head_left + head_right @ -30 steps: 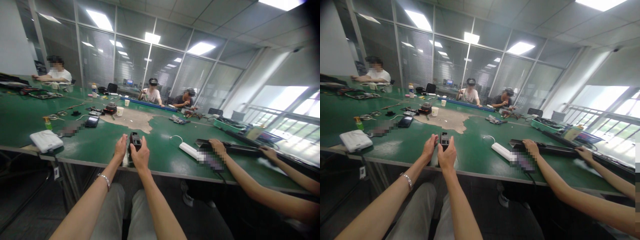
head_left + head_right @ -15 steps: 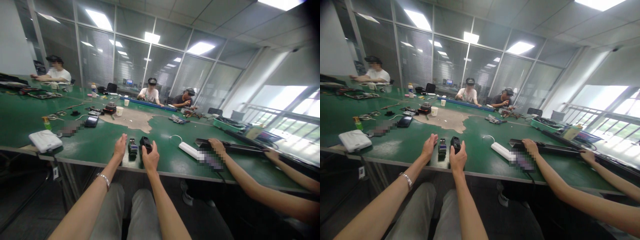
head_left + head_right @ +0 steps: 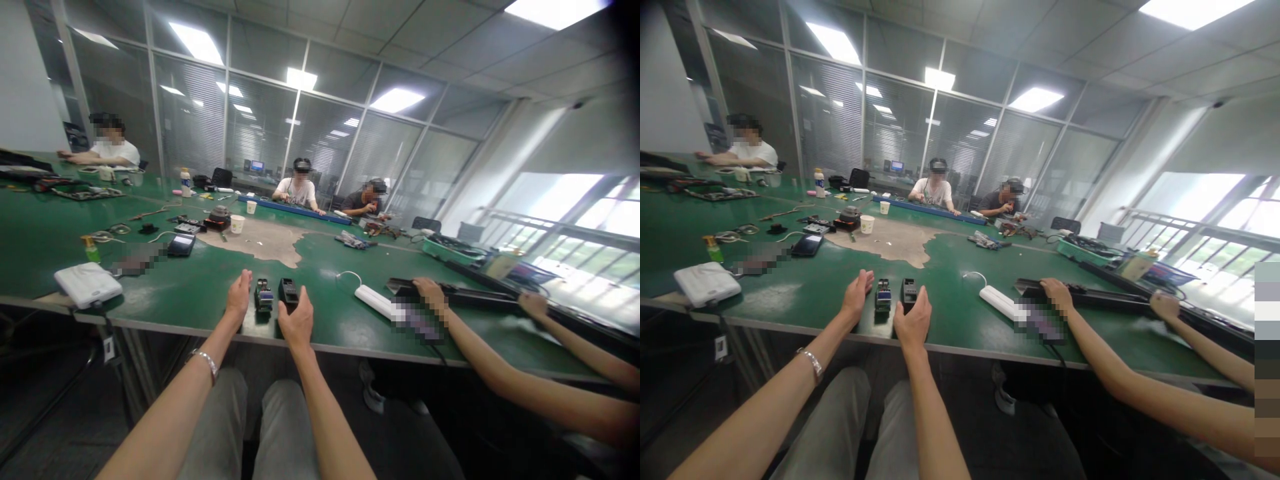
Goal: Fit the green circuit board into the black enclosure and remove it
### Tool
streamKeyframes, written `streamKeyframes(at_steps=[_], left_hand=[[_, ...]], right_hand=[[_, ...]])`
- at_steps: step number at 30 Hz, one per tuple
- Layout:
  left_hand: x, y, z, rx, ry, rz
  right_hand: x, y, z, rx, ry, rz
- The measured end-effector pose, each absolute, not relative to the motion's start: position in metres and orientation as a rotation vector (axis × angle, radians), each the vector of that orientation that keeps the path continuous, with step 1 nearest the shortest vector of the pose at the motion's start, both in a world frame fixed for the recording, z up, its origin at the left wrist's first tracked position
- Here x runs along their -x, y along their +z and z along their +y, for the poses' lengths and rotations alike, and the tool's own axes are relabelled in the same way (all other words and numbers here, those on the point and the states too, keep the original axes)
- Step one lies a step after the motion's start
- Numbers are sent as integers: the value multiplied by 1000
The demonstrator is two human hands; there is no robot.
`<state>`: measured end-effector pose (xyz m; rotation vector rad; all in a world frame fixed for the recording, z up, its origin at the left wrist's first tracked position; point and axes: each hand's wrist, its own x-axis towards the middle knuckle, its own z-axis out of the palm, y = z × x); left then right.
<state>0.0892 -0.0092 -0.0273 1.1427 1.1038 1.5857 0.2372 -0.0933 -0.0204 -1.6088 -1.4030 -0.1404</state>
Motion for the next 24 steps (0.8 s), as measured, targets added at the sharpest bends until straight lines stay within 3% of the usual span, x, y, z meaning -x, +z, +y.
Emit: streamKeyframes(at_steps=[8, 17, 24], left_hand=[[-89, -29, -8, -1154, 1585, 1099], [-88, -27, -10, -1157, 1584, 1097], [-88, -27, -10, -1161, 1585, 1117]], right_hand=[[-238, -18, -93, 1611, -22, -1403], [-217, 27, -95, 1411, 155, -1312], [-199, 27, -87, 1482, 122, -1437]])
